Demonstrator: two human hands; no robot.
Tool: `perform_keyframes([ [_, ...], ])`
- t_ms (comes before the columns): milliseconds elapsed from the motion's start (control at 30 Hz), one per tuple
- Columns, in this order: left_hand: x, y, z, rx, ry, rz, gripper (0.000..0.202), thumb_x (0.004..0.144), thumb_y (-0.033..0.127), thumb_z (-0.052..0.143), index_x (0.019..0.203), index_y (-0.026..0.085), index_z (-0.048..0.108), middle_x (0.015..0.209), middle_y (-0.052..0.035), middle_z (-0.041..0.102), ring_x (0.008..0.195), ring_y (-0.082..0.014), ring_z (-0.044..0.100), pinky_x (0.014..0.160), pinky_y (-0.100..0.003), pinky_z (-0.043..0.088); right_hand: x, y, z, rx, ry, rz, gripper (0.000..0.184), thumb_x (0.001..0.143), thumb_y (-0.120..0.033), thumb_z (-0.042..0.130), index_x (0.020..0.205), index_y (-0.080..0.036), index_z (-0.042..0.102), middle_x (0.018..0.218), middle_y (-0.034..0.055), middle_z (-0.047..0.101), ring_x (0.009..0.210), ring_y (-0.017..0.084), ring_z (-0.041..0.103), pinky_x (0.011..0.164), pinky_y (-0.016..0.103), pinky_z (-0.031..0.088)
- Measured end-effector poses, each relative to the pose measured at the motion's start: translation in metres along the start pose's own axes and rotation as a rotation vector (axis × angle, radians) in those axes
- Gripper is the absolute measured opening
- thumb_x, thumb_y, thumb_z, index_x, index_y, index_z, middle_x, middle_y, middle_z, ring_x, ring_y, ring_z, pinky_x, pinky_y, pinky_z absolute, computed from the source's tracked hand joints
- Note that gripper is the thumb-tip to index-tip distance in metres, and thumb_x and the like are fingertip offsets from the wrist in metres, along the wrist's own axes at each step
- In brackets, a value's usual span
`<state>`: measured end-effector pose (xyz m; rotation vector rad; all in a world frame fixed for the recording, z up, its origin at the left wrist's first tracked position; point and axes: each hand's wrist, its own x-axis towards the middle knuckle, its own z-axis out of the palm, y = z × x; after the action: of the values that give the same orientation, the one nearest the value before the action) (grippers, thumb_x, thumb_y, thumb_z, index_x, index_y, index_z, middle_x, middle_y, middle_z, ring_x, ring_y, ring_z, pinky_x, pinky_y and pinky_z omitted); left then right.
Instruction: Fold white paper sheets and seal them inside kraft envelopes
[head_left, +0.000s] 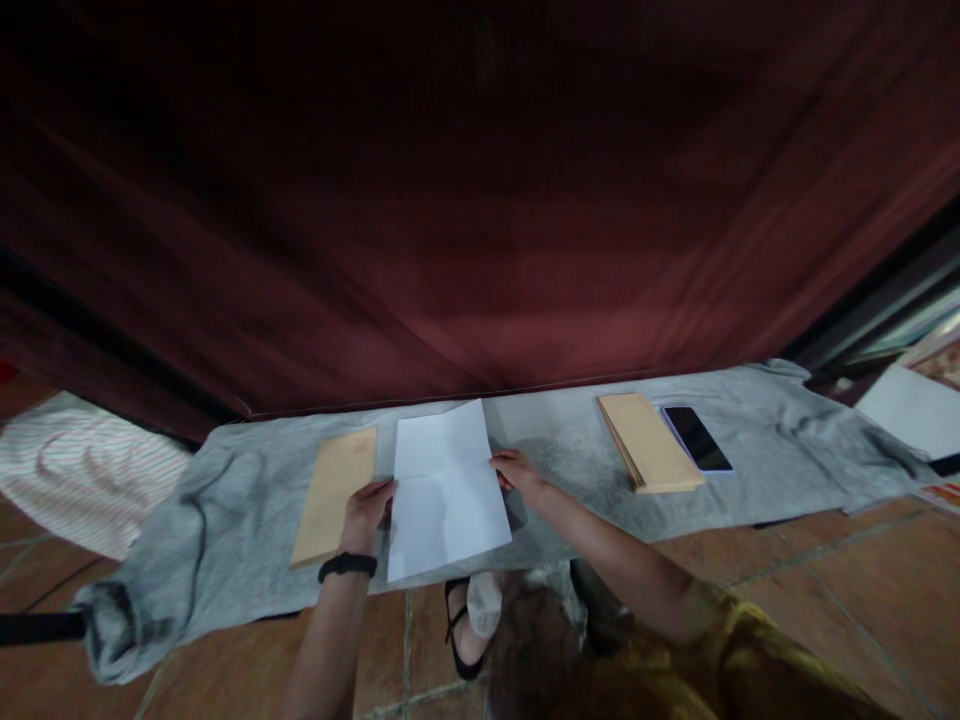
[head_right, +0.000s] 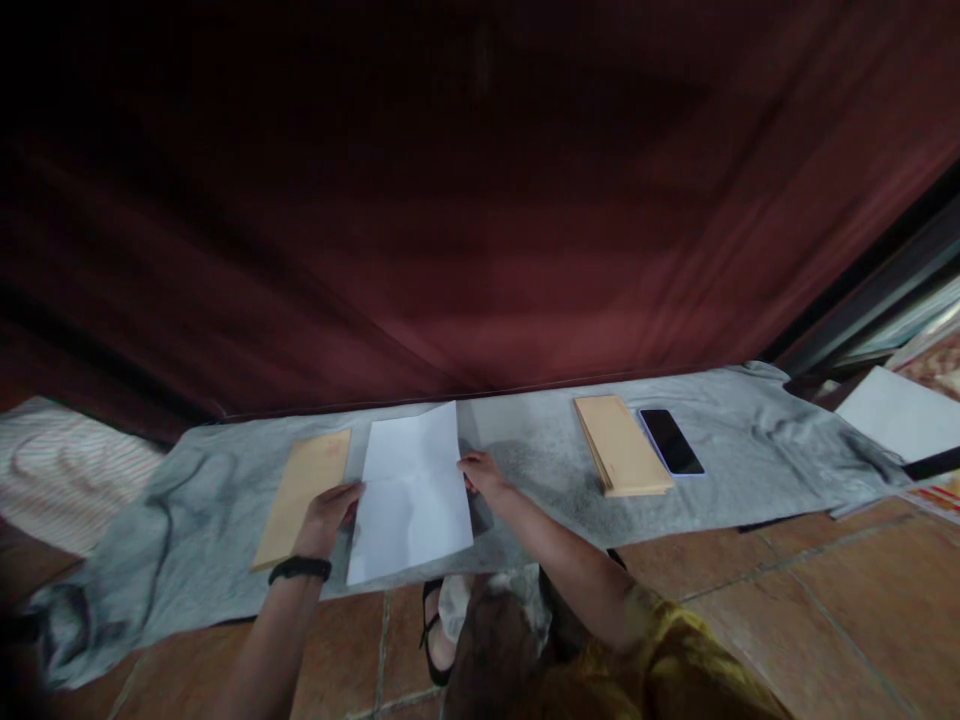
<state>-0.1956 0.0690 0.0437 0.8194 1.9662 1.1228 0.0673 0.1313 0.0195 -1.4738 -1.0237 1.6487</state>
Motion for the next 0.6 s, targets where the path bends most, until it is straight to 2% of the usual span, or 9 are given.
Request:
perform_keyframes([
  [133, -0.011, -0.003, 0.010, -0.040, -0.113, -0.027, 0.036, 0.047, 0.047, 0.073, 0.067, 0.018, 0.066, 0.051, 0.0033, 0.056, 0.050, -0.0124, 0.050, 0.050, -0.024, 0.040, -0.023, -0.002, -0.025, -0.010, -0.020, -0.027, 0.011, 0.075, -0.018, 0.065, 0.065, -0.021, 0.062, 0.048, -0.0056, 0.052, 0.041, 0.010, 0.043, 0.039, 0.022, 0.027],
  [267, -0.028, -0.005, 0.028, -0.034, -0.208, -0.034, 0.039, 0.044, 0.047, 0.075, 0.067, 0.017, 0.067, 0.052, 0.0033, 0.055, 0.049, -0.0116, 0.048, 0.048, -0.024, 0.036, -0.045, -0.001, -0.057, -0.016, -0.023, -0.064, 0.011, 0.075, -0.018, 0.062, 0.064, -0.020, 0.061, 0.047, -0.0067, 0.050, 0.040, 0.008, 0.041, 0.039, 0.021, 0.025],
  [433, -0.052, 0.008, 0.048, -0.050, -0.297, -0.010, 0.039, 0.045, 0.046, 0.077, 0.069, 0.017, 0.067, 0.053, 0.0047, 0.053, 0.050, -0.0102, 0.047, 0.050, -0.023, 0.034, -0.064, -0.006, -0.099, -0.022, -0.022, -0.077, 0.017, 0.076, -0.017, 0.063, 0.061, -0.020, 0.056, 0.036, -0.0091, 0.041, 0.034, 0.007, 0.035, 0.036, 0.020, 0.021],
  [500, -0.058, 0.019, 0.051, -0.068, -0.319, 0.000, 0.039, 0.046, 0.046, 0.078, 0.069, 0.018, 0.065, 0.054, 0.0051, 0.054, 0.049, -0.0092, 0.045, 0.050, -0.023, 0.034, -0.069, -0.011, -0.113, -0.003, -0.020, -0.074, 0.016, 0.078, -0.019, 0.064, 0.064, -0.020, 0.057, 0.037, -0.0084, 0.044, 0.033, 0.008, 0.038, 0.035, 0.019, 0.025],
  [600, -0.065, 0.036, 0.055, -0.091, -0.346, 0.008, 0.041, 0.050, 0.048, 0.079, 0.073, 0.019, 0.063, 0.056, 0.0041, 0.057, 0.050, -0.0105, 0.050, 0.049, -0.023, 0.034, -0.075, -0.021, -0.127, 0.056, -0.032, -0.068, 0.013, 0.081, -0.023, 0.068, 0.073, -0.020, 0.058, 0.047, -0.0040, 0.057, 0.042, 0.012, 0.056, 0.040, 0.018, 0.041],
])
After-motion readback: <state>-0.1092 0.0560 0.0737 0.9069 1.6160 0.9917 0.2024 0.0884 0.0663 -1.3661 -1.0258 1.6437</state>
